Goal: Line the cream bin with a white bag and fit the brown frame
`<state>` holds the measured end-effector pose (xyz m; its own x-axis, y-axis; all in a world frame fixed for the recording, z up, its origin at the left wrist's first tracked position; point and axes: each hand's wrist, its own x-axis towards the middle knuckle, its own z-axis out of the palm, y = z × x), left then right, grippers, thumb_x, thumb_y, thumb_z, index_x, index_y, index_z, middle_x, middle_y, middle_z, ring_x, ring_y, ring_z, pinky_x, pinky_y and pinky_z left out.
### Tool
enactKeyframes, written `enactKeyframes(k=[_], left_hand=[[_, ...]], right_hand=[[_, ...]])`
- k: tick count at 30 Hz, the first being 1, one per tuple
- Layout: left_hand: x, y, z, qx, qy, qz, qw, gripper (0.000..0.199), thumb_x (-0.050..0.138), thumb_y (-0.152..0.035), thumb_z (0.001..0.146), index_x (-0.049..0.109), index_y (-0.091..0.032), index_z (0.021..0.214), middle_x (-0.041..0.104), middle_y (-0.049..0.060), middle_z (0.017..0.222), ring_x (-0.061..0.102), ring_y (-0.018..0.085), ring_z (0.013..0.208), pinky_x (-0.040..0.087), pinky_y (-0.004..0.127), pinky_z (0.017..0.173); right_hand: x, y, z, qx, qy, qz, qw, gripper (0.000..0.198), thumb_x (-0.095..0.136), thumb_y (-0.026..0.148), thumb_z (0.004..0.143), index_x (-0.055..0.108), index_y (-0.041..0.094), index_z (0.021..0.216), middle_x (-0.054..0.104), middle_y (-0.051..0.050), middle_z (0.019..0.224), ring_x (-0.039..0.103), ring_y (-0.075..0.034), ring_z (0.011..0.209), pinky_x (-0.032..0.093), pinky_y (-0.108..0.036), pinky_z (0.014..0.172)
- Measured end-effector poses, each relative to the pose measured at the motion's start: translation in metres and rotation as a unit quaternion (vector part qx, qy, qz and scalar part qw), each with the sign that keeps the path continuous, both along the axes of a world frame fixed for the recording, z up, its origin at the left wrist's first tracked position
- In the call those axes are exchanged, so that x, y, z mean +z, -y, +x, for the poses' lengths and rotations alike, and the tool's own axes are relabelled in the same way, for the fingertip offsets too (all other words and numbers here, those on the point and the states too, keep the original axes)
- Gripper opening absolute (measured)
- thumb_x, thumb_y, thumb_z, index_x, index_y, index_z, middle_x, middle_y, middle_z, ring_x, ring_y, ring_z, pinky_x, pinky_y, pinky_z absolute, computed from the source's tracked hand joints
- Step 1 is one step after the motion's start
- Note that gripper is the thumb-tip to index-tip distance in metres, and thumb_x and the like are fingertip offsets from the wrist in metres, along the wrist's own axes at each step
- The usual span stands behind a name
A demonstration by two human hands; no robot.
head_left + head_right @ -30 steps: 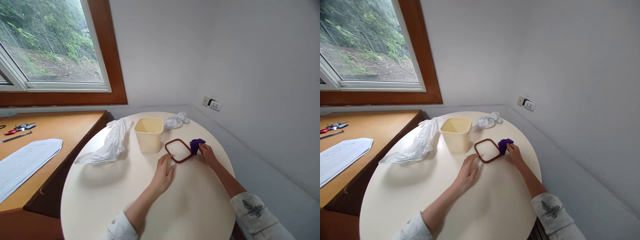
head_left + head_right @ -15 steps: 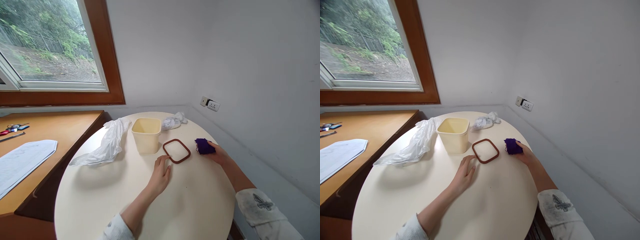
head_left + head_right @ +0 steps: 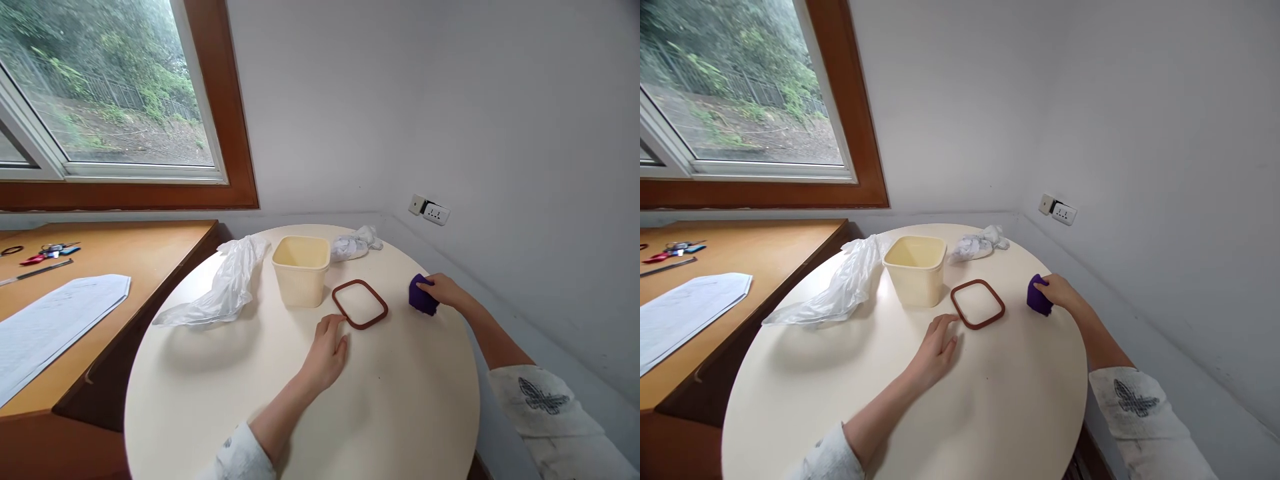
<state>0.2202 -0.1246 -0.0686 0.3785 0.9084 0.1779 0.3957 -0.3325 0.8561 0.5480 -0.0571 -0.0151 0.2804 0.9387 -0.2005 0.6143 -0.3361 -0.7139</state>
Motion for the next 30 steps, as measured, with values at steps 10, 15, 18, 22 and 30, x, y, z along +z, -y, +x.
enactKeyframes(k=[10, 15, 18, 22, 30], left_hand=[[-0.004, -0.002, -0.001, -0.014, -0.022, 0.007, 1.000, 0.037, 0.042, -0.019, 0.081, 0.047, -0.024, 0.117, 0.045, 0.010, 0.124, 0.042, 0.024, 0.117, 0.037, 0.044, 0.099], [-0.007, -0.002, -0.001, -0.011, -0.008, 0.018, 1.000, 0.036, 0.043, -0.018, 0.080, 0.050, -0.024, 0.115, 0.047, 0.010, 0.121, 0.043, 0.024, 0.117, 0.039, 0.044, 0.098], [-0.005, -0.002, 0.000, 0.005, 0.006, 0.030, 1.000, 0.033, 0.045, -0.017, 0.078, 0.053, -0.023, 0.110, 0.051, 0.010, 0.116, 0.049, 0.024, 0.110, 0.043, 0.041, 0.093], [0.007, -0.005, -0.005, 0.072, 0.015, 0.060, 0.995, 0.020, 0.040, -0.017, 0.081, 0.054, -0.022, 0.094, 0.052, 0.008, 0.100, 0.054, 0.020, 0.091, 0.047, 0.036, 0.080], [0.028, -0.028, -0.047, 0.313, 0.069, 0.191, 0.928, 0.019, 0.045, -0.018, 0.079, 0.047, -0.022, 0.097, 0.045, 0.006, 0.098, 0.046, 0.022, 0.095, 0.043, 0.038, 0.081]], right_hand=[[-0.033, 0.001, 0.009, -0.026, 0.079, 0.045, 0.995, 0.031, 0.062, 0.027, 0.069, 0.066, 0.016, 0.097, 0.066, -0.011, 0.094, 0.058, -0.027, 0.095, 0.043, -0.041, 0.086], [-0.055, 0.015, -0.012, -0.032, 0.131, 0.170, 0.976, 0.038, 0.047, 0.028, 0.079, 0.057, 0.020, 0.115, 0.049, -0.011, 0.127, 0.040, -0.027, 0.122, 0.026, -0.045, 0.104], [-0.062, 0.029, -0.046, 0.097, 0.119, 0.258, 0.954, 0.039, 0.048, 0.037, 0.081, 0.057, 0.025, 0.117, 0.051, -0.008, 0.127, 0.041, -0.024, 0.122, 0.026, -0.043, 0.105], [-0.068, 0.044, -0.088, 0.300, 0.164, 0.208, 0.916, 0.056, 0.051, 0.049, 0.079, 0.042, 0.031, 0.132, 0.033, -0.003, 0.144, 0.026, -0.024, 0.133, 0.012, -0.047, 0.109], [-0.087, 0.034, -0.106, 0.200, 0.276, 0.194, 0.920, 0.050, 0.032, 0.044, 0.088, 0.047, 0.017, 0.128, 0.043, -0.013, 0.136, 0.035, -0.024, 0.129, 0.013, -0.048, 0.109]])
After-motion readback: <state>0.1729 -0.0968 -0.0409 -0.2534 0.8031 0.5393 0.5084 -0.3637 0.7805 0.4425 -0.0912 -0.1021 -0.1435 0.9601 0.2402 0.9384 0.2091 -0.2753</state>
